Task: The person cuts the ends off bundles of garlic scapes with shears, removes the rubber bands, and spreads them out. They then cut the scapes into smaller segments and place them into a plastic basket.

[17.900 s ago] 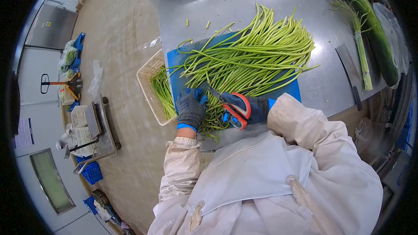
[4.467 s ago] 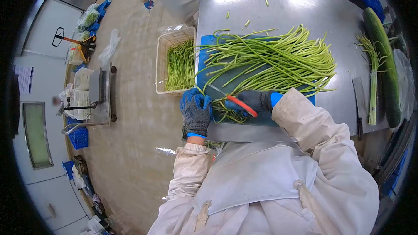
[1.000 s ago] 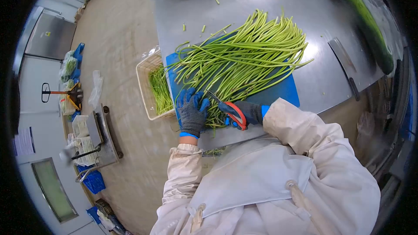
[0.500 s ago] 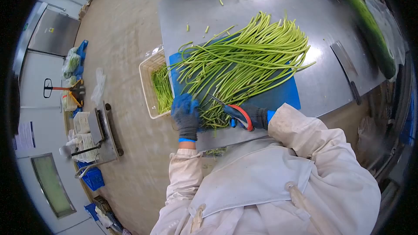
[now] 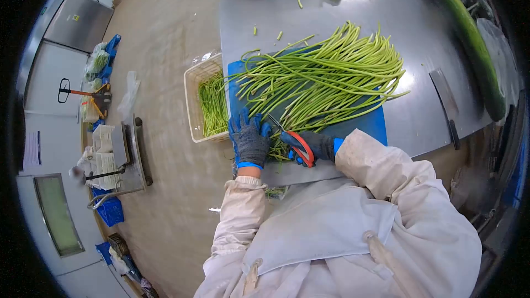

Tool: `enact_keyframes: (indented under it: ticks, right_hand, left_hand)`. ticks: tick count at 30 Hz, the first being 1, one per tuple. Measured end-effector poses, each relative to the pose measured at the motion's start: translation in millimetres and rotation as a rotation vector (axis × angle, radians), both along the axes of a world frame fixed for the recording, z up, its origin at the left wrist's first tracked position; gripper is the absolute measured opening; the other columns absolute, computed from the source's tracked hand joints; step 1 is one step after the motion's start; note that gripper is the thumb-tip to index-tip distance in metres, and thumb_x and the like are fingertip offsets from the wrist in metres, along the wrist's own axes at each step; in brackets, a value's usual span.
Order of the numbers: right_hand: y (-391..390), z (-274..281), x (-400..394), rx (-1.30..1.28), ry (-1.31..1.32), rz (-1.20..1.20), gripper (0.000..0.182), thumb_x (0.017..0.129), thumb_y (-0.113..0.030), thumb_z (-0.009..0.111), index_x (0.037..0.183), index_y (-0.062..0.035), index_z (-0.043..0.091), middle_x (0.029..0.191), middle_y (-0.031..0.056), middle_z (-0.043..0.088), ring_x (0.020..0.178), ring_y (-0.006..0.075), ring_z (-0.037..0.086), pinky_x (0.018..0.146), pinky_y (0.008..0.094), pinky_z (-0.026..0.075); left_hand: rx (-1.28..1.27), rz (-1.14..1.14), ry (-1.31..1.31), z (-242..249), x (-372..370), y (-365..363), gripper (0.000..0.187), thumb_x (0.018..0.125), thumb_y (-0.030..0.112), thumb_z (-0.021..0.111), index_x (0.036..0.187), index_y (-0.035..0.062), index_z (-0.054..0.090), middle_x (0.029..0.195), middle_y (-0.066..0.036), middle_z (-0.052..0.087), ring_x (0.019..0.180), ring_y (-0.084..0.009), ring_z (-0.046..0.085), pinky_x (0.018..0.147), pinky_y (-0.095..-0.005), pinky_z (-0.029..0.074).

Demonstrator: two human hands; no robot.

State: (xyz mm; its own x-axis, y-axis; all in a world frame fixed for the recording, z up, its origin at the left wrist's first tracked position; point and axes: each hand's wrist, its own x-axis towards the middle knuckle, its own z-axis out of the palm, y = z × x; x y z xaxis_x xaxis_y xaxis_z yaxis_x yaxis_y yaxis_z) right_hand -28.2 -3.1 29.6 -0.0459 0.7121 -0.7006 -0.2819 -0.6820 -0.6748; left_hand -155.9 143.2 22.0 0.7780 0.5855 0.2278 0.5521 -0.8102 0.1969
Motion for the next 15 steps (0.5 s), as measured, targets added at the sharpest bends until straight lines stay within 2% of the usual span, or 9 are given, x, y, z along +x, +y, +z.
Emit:
enact_keyframes:
  ticks: [2,7,9,10,12,13,15]
  right_hand:
    - [0.5,1.5,-0.9,-0.001,-0.031,0.009,0.06,0.079,-0.066,0.047,0.073,-0.0067,0.058,0.056,0.0072,0.054,0.045,0.0162,0.055,0.039,0.0296,0.043]
    - [0.8,-16.2,-0.9,0.059,-0.124,0.028,0.056,0.083,-0.061,0.045,0.074,-0.0077,0.058,0.057,0.0062,0.053,0.047,0.0133,0.052,0.041,0.028,0.041]
    - [-4.5,-29.8,1.7,0.385,-0.397,0.013,0.052,0.086,-0.058,0.042,0.08,-0.009,0.059,0.057,0.0036,0.05,0.048,0.0109,0.048,0.044,0.0273,0.039]
    - [-8.2,-36.3,0.5,0.385,-0.397,0.011,0.052,0.086,-0.058,0.042,0.08,-0.009,0.059,0.057,0.0036,0.05,0.048,0.0109,0.048,0.044,0.0273,0.039]
    - [-15.7,-36.7,-1.2,0.497,-0.247,-0.216,0.05,0.089,-0.056,0.039,0.082,-0.0101,0.056,0.057,0.0013,0.046,0.05,0.0091,0.043,0.046,0.0266,0.036]
    - [-27.2,-33.3,8.2,0.246,-0.013,-0.164,0.048,0.088,-0.057,0.041,0.078,-0.011,0.051,0.055,0.0002,0.043,0.045,0.0094,0.043,0.042,0.0262,0.035]
    - [-32.7,-21.9,17.5,0.17,0.019,-0.178,0.047,0.088,-0.057,0.041,0.076,-0.0115,0.049,0.054,0.0001,0.042,0.043,0.0098,0.043,0.041,0.026,0.035]
  left_hand:
    - [-0.035,0.022,0.05,-2.7,2.1,0.4,0.03,0.08,0.027,0.056,0.1,0.006,0.061,0.129,-0.016,0.043,0.125,-0.0377,0.031,0.105,-0.051,0.017]
    - [-0.029,-0.045,-0.056,-1.1,-5.9,1.1,0.023,0.077,0.025,0.06,0.09,0.0071,0.063,0.127,-0.015,0.045,0.124,-0.0362,0.032,0.104,-0.0509,0.018]
    - [-0.033,-0.048,-0.085,-2.0,-8.1,4.2,0.021,0.075,0.026,0.062,0.088,0.0087,0.063,0.125,-0.015,0.046,0.123,-0.0356,0.032,0.103,-0.0512,0.02]
    - [-0.038,-0.01,-0.109,-4.9,-10.1,7.9,0.021,0.074,0.025,0.063,0.087,0.0089,0.063,0.126,-0.015,0.046,0.123,-0.0362,0.033,0.102,-0.0511,0.02]
    - [-0.045,0.025,-0.136,-2.1,-10.8,12.8,0.02,0.073,0.025,0.064,0.086,0.009,0.063,0.126,-0.015,0.045,0.123,-0.0367,0.033,0.102,-0.051,0.02]
    - [-0.057,0.011,-0.133,-1.0,-11.2,13.7,0.022,0.072,0.026,0.066,0.085,0.0086,0.063,0.126,-0.015,0.045,0.123,-0.037,0.032,0.102,-0.0509,0.02]
    - [-0.077,-0.008,-0.129,2.5,-8.7,16.0,0.024,0.07,0.026,0.067,0.085,0.0082,0.063,0.127,-0.015,0.044,0.123,-0.0374,0.031,0.103,-0.0508,0.02]
